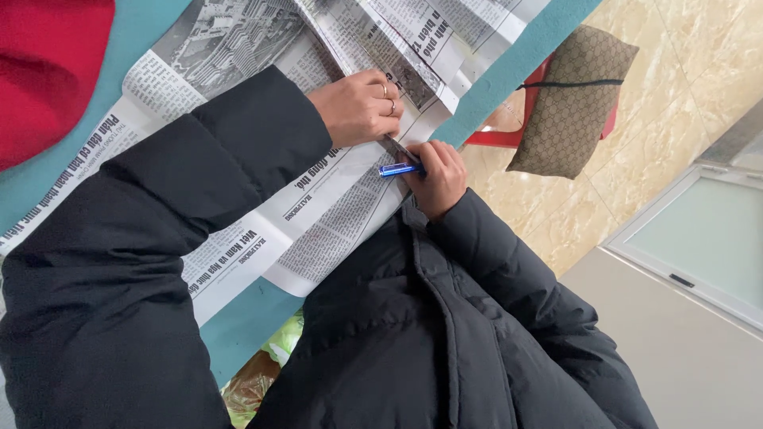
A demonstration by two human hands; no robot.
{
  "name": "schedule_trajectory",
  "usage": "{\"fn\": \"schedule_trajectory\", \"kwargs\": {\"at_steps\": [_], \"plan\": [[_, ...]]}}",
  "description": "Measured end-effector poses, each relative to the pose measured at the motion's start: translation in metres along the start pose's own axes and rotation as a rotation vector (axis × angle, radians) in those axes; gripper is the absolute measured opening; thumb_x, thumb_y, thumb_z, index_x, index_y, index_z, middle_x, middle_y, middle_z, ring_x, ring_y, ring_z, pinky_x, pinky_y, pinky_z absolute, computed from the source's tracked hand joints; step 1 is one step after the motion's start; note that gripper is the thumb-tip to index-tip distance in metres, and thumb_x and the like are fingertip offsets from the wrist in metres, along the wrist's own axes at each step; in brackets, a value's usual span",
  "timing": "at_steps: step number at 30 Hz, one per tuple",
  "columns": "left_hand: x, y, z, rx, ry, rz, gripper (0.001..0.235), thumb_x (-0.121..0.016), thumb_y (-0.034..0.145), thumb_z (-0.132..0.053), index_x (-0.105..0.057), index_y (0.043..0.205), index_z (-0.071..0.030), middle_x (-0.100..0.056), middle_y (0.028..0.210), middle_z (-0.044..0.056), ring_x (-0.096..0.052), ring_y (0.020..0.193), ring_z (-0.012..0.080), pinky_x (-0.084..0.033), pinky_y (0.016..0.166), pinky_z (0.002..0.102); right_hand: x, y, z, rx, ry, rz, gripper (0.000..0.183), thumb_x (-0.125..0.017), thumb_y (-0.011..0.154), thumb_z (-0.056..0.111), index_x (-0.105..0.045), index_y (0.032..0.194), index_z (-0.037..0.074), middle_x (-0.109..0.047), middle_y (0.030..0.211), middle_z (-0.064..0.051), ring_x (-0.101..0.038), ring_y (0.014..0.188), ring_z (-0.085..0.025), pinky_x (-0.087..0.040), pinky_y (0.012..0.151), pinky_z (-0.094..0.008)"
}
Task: The person measures and marks a newspaper sheet on a table using a ruler and a pen. They then fold the newspaper and cut it into strips using scissors.
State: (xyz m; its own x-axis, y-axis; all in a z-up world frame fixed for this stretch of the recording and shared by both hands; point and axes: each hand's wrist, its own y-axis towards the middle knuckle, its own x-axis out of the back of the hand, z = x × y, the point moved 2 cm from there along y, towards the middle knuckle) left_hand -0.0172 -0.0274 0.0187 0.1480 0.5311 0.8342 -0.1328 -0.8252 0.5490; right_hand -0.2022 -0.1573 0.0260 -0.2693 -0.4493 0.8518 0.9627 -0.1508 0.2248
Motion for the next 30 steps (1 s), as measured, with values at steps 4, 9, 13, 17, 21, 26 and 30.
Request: {"fn": "schedule_trajectory", "kwargs": {"at_steps": [4,9,13,17,21,26,30], "plan": [[0.003,0.0,-0.001,-0.067,0.067,0.005,0.017,-0.065,0.101,-0.008,-0.066,0.089,-0.021,-0.071,0.093,-0.005,-0.067,0.096,0.017,-0.052,0.093,0.033,0.006,0.007,0.008,0.225,-0.008,-0.037,0.023,-0.055,0.107,0.019,-0.061,0.09,0.005,-0.056,0.079,-0.011,-0.05,0.065,-0.03,-0.036,0.063,-0.04],[0.012,0.007,0.0,-0.135,0.108,-0.064,0.025,-0.057,0.103,-0.005,-0.059,0.083,-0.021,-0.063,0.085,-0.006,-0.061,0.084,0.0128,-0.052,0.093,0.029,0.008,0.01,0.014,0.378,-0.163,-0.031,0.027,-0.056,0.108,0.009,-0.054,0.081,0.006,-0.057,0.078,-0.009,-0.045,0.061,-0.024,-0.033,0.061,-0.037],[0.012,0.006,0.0,-0.141,0.083,-0.078,0.029,-0.059,0.101,0.001,-0.057,0.08,-0.019,-0.061,0.083,-0.005,-0.061,0.083,0.0129,-0.053,0.094,0.03,0.009,0.011,0.016,0.393,-0.19,-0.068,0.022,-0.058,0.107,0.008,-0.058,0.085,0.008,-0.056,0.077,-0.006,-0.048,0.064,-0.023,-0.035,0.06,-0.036],[0.014,0.006,0.0,-0.128,0.075,-0.068,0.03,-0.059,0.101,0.001,-0.057,0.08,-0.02,-0.061,0.083,-0.006,-0.062,0.084,0.0125,-0.053,0.094,0.03,0.013,0.013,0.014,0.308,-0.096,-0.016,0.018,-0.055,0.105,0.008,-0.058,0.087,0.007,-0.056,0.079,-0.009,-0.047,0.064,-0.027,-0.032,0.062,-0.038],[0.014,0.007,-0.001,-0.111,0.053,-0.072,0.03,-0.059,0.105,-0.006,-0.057,0.08,-0.022,-0.06,0.083,-0.008,-0.062,0.086,0.0124,-0.051,0.092,0.029,0.008,0.008,0.008,0.111,0.028,0.014,0.011,-0.068,0.086,0.016,-0.066,0.095,0.011,-0.06,0.084,-0.008,-0.055,0.073,-0.03,-0.038,0.067,-0.04],[0.016,0.005,-0.001,-0.04,0.05,-0.096,0.029,-0.063,0.106,-0.005,-0.065,0.085,-0.024,-0.064,0.097,-0.01,-0.062,0.091,0.0111,-0.049,0.106,0.04,0.019,0.017,0.015,-0.02,0.082,-0.006,0.011,-0.075,0.091,0.019,-0.066,0.091,0.011,-0.061,0.088,-0.005,-0.051,0.078,-0.03,-0.037,0.072,-0.041],[0.008,0.001,-0.003,0.028,0.061,-0.072,0.026,-0.064,0.104,-0.011,-0.065,0.084,-0.026,-0.066,0.101,-0.011,-0.062,0.092,0.0107,-0.046,0.108,0.039,0.017,0.015,0.01,-0.037,0.049,-0.029,0.015,-0.077,0.089,0.021,-0.067,0.09,0.01,-0.059,0.09,-0.007,-0.049,0.085,-0.031,-0.039,0.075,-0.042]]}}
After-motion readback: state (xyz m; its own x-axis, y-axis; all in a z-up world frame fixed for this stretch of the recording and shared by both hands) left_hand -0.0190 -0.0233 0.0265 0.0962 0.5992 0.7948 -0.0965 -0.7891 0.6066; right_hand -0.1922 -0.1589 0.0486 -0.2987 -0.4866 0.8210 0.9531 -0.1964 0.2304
